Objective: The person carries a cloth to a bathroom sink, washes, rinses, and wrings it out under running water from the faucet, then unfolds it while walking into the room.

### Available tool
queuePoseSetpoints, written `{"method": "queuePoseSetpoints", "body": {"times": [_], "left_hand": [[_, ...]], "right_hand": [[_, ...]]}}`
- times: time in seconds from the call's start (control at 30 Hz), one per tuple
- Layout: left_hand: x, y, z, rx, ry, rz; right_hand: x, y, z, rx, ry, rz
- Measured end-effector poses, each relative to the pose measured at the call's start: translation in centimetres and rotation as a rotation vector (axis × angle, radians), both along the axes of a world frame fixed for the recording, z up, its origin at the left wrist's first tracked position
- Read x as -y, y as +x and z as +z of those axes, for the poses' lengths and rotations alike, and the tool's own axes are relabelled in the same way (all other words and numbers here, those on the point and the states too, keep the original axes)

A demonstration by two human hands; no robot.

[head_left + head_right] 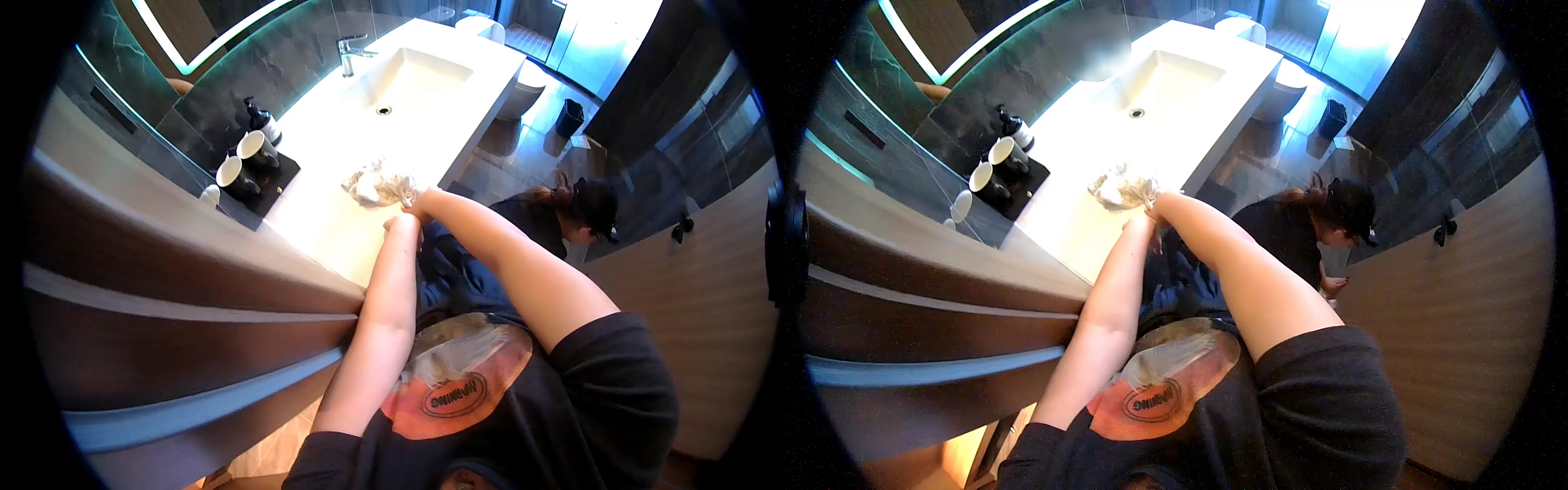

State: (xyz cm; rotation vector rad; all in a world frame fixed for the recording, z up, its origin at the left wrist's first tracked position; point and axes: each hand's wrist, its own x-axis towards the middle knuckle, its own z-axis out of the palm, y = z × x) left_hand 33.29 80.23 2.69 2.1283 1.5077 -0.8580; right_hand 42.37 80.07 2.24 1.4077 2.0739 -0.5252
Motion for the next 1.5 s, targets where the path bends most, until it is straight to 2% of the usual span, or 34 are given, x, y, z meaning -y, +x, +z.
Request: {"method": "queuePoseSetpoints", "body": {"times": [0.23, 0.3, 0.33, 0.37, 0.4, 0.43, 0.5, 0.53, 0.57, 0.6, 0.63, 0.7, 0.73, 0.77, 0.83, 0.87, 0.9, 0.97, 1.1, 1.13, 1.23, 1.27, 1.3, 1.33, 1.43, 1.47, 1.5], "left_hand": [[-5.8, 3.1, -1.5, 0.117, 0.007, 0.007], [-8.5, 4.6, -0.6, 0.138, -0.025, 0.004], [-11.1, 5.7, -0.8, 0.133, -0.057, 0.001], [-12.8, 6.8, 0.4, 0.117, -0.096, -0.006], [-14.5, 8.2, 3.3, 0.106, -0.106, -0.004], [-16.2, 9.7, 6.2, 0.094, -0.116, -0.003], [-19.5, 12.4, 6.0, 0.155, 0.074, 0.077], [-20.6, 13.8, 4.9, 0.214, 0.112, 0.085], [-20.7, 14.9, 3.8, 0.274, 0.151, 0.093], [-20.7, 16.2, 3.2, 0.249, 0.131, 0.074], [-20.6, 16.9, 3.0, 0.219, 0.110, 0.043], [-21.2, 17.3, 2.4, 0.210, 0.120, 0.039], [-21.1, 17.1, 2.2, 0.208, 0.109, 0.036], [-21.3, 17.1, 1.8, 0.211, 0.112, 0.037], [-21.5, 17.3, 1.8, 0.198, 0.114, 0.044], [-21.3, 17.1, 1.4, 0.186, 0.126, 0.050], [-21.2, 16.7, 1.3, 0.226, 0.136, 0.051], [-21.9, 17.5, 2.4, 0.212, 0.093, 0.078], [-22.0, 19.2, 1.5, 0.083, 0.003, 0.088], [-22.1, 19.4, 1.6, 0.038, -0.031, 0.094], [-23.0, 19.9, 1.3, -0.040, -0.131, 0.145], [-23.3, 19.9, 1.8, -0.034, -0.105, 0.145], [-22.8, 20.3, 1.5, -0.020, -0.090, 0.148], [-21.5, 19.4, -1.2, -0.084, 0.043, 0.064], [-23.4, 20.9, 1.7, -0.118, -0.102, 0.098], [-21.5, 19.7, -1.4, -0.109, 0.091, 0.046], [-22.0, 19.6, -1.2, -0.099, 0.080, 0.050]], "right_hand": [[-1.7, 6.9, -0.9, -0.073, 0.033, -0.067], [-4.8, 11.4, 1.5, -0.052, 0.082, -0.051], [-7.2, 13.9, 3.8, 0.018, 0.151, 0.023], [-9.1, 16.2, 7.5, 0.143, 0.262, 0.220], [-12.6, 19.1, 10.2, 0.052, 0.333, 0.039], [-18.8, 23.7, 8.5, -0.144, 0.530, 0.017], [-24.2, 28.7, 14.2, -0.434, 0.755, 0.335], [-27.5, 30.6, 14.2, -0.475, 0.753, 0.411], [-30.2, 32.7, 13.9, -0.515, 0.752, 0.486], [-34.4, 35.5, 9.5, -0.485, 0.740, 0.504], [-35.8, 36.6, 9.4, -0.557, 0.580, 0.525], [-38.6, 39.9, 5.0, -0.631, 0.422, 0.691], [-39.5, 40.7, 3.3, -0.566, 0.264, 0.722], [-40.2, 41.7, -1.1, -0.720, 0.255, 0.794], [-41.3, 41.6, -3.6, -0.831, 0.195, 0.920], [-41.1, 40.9, -3.3, -0.868, 0.154, 0.912], [-41.3, 40.0, -3.5, -0.790, 0.166, 0.992], [-42.4, 40.4, -2.5, -0.956, 0.248, 1.064], [-41.5, 41.3, -3.2, -0.902, 0.346, 1.028], [-41.6, 41.5, -3.6, -1.031, 0.438, 0.995], [-42.2, 41.2, -4.2, -1.005, 0.396, 1.033], [-42.3, 41.2, -3.6, -0.939, 0.353, 1.033], [-42.3, 41.4, -3.5, -0.981, 0.396, 1.021], [-42.6, 41.3, -3.0, -0.951, 0.384, 1.036], [-42.7, 41.3, -2.0, -0.935, 0.335, 1.048], [-42.9, 41.3, -1.9, -0.936, 0.325, 1.044], [-43.3, 41.2, -1.8, -0.966, 0.335, 1.032]]}}
